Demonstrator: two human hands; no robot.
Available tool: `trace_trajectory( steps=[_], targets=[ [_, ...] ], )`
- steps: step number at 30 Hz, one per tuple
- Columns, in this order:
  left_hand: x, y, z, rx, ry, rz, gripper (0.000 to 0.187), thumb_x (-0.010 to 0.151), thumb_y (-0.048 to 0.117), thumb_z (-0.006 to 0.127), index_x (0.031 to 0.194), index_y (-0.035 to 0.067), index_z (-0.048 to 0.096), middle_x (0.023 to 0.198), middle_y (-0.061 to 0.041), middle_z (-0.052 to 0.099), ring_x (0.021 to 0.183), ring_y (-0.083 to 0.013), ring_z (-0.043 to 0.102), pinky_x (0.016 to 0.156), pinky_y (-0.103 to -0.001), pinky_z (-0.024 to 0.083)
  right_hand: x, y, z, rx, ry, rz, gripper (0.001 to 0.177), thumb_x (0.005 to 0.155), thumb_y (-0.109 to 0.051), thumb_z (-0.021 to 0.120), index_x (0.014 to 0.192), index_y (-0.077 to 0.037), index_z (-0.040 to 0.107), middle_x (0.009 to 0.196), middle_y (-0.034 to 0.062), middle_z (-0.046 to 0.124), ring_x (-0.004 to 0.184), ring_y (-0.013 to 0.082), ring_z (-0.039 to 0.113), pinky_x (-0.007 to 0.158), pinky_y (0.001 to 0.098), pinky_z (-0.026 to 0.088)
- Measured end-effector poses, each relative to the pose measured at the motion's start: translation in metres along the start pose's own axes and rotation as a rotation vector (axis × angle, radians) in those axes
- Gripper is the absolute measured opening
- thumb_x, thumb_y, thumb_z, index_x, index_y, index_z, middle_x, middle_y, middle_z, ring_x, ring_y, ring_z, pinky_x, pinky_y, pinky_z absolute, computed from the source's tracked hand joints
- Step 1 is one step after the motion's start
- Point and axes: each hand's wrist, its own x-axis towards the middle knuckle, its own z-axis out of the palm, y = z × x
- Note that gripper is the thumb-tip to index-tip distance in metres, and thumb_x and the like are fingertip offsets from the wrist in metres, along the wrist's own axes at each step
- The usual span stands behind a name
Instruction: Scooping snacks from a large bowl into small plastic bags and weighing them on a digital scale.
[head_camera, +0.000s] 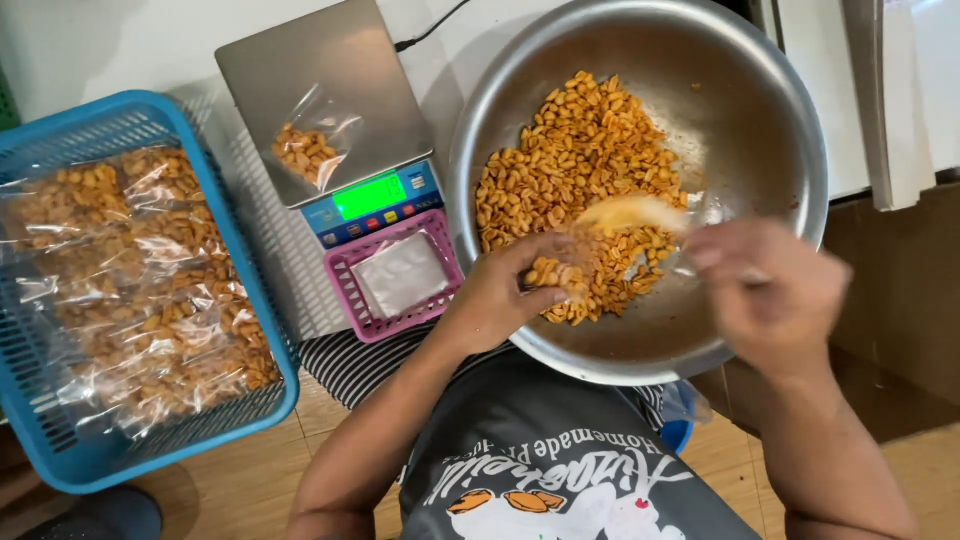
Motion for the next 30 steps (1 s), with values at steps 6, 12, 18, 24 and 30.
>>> trace_trajectory(
  steps=[6,12,18,24,30],
  targets=[
    [0.002,-0.011,0.007,-0.198,-0.024,0.147,0.054,0.091,0.028,0.075,0.140,0.014,0.057,0.151,-0.012,0.058,0.144,-0.0287,0.053,0.117,-0.043,0.041,-0.016,0.007,0.006,-0.153,0.069,-0.046,0.023,0.093,0.021,0.054,0.101,0.012,0.073,0.099,0.0215,0.076,0.088,0.0319,0.074,0.085,0.0415,0.061],
    [-0.012,-0.035,-0.023,-0.178,0.247,0.163,0.032,0.106,0.033,0.055,0.110,0.010,0.076,0.113,-0.006,0.078,0.107,-0.0155,0.073,0.096,-0.030,0.056,-0.048,0.023,0.014,-0.136,0.199,0.235,0.013,0.120,0.025,0.061,0.127,0.025,0.072,0.109,0.0327,0.070,0.091,0.0347,0.069,0.085,0.0396,0.056],
    [0.046,-0.076,-0.221,0.844,0.849,0.310,0.042,0.099,0.030,0.063,0.062,0.014,0.071,0.126,-0.008,0.058,0.116,-0.0338,0.046,0.098,-0.049,0.034,-0.060,0.024,0.031,0.011,0.130,0.381,0.014,0.128,0.009,0.060,0.132,0.019,0.068,0.109,0.0274,0.068,0.097,0.0305,0.070,0.090,0.0361,0.057],
    [0.081,-0.125,-0.266,0.556,0.637,0.186,0.013,0.080,0.023,0.072,0.075,0.013,0.078,0.076,-0.005,0.077,0.072,-0.0141,0.069,0.063,-0.035,0.048,-0.077,0.035,0.038,0.039,0.107,0.497,0.018,0.129,0.003,0.059,0.140,0.012,0.068,0.107,0.0202,0.067,0.090,0.0221,0.065,0.087,0.0304,0.055],
    [0.019,-0.074,-0.266,0.405,1.030,0.550,0.012,0.095,0.006,0.067,0.104,0.009,0.074,0.110,-0.007,0.066,0.105,-0.0223,0.066,0.092,-0.031,0.058,-0.058,0.001,0.046,-0.043,0.022,0.461,0.020,0.132,0.008,0.059,0.140,0.024,0.067,0.108,0.0326,0.068,0.088,0.0321,0.066,0.085,0.0387,0.056]
  ],
)
